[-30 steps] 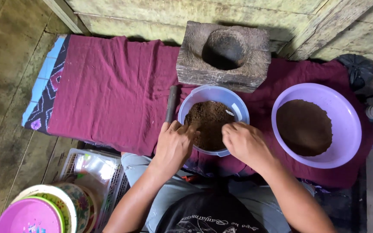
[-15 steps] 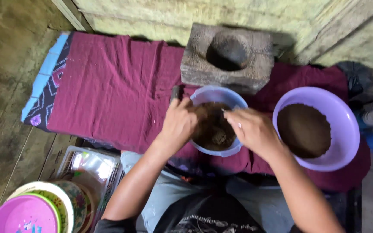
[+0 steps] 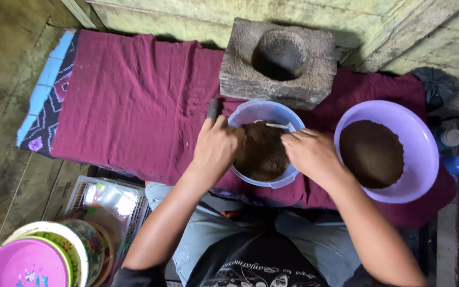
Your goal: The person scoops a brown granular substance from a clear plastic container into a purple bowl using a white spoon. They then use a wooden pestle to grind the substance inside a stone mortar placed on a maroon cloth.
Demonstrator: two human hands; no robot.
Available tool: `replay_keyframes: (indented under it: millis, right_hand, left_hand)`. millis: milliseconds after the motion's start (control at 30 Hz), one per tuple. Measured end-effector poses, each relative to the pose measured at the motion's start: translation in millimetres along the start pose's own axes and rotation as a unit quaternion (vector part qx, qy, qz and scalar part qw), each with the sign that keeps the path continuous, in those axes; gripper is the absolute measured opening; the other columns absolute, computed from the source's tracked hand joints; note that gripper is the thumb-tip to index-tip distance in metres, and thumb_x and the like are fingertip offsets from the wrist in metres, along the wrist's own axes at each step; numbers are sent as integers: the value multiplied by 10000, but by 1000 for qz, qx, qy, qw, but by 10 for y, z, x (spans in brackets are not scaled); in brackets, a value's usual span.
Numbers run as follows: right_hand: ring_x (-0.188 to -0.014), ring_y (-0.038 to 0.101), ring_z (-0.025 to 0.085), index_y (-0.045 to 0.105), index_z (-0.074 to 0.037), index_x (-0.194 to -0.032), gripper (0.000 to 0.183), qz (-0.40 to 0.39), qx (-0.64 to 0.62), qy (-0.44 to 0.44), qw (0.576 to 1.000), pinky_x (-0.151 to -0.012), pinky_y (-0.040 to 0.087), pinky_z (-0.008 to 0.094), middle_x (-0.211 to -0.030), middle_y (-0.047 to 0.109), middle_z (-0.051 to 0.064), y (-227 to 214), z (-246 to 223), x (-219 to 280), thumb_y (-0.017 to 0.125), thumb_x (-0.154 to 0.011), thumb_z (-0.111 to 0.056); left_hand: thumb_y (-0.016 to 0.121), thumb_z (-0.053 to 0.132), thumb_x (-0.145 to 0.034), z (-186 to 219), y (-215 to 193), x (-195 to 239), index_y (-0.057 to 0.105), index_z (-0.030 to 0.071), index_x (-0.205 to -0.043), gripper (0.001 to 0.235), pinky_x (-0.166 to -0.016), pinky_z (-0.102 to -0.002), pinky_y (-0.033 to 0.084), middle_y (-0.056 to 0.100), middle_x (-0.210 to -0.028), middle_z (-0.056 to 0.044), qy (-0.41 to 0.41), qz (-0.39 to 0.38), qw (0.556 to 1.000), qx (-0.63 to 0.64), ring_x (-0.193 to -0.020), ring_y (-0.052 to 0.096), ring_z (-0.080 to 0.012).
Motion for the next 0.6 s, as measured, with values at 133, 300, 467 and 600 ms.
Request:
replay_keyframes:
  millis: [133,300,467,600]
  right_hand:
    - [-734,707,230,675,-165,-845,180,-26,-95,44,994,-635,556,364,-709,670,-6,-158,-300,-76,532,-952,-181]
    - [-747,664,235,648,-215,-923,124,11,-97,38,994,-666,535,397,-705,603,-16,-646,-348,68,540,-949,-159]
    - [-938,586,269,636,-177,-937,50,115,-99,93,984,-821,483,415,-932,547,10,-217,33,89,665,-897,-185]
    - [-1429,355,451,389,48,-1489,567,192,-359,204,890,-1169,297,547,-1533,345,290,-254,66,238,581,-995,-153]
  left_hand:
    - [585,156,-868,154,535,-11,667,243,-703,203,-788,-448,355,645,-652,31,38,29,999,1,-889,561,-239]
    - [591,330,-971,66,52,218,704,266,-853,176,-809,-383,374,709,-760,34,-17,-13,996,91,-948,588,-192]
    - [687,366,-911,-335,348,199,703,215,-993,173,-783,-418,450,612,-1003,-21,-100,43,981,158,-983,551,-278]
    - [641,175,-972,-383,234,361,365,5,-1552,664,-1120,-613,382,422,-1449,-348,-188,107,830,514,-1327,464,-554]
Point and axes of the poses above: each hand's wrist, its own x-axis away from the middle knuckle, its own y-axis out of the palm, z = x × y, the point moved 7 cm from there along -x, towards the middle knuckle
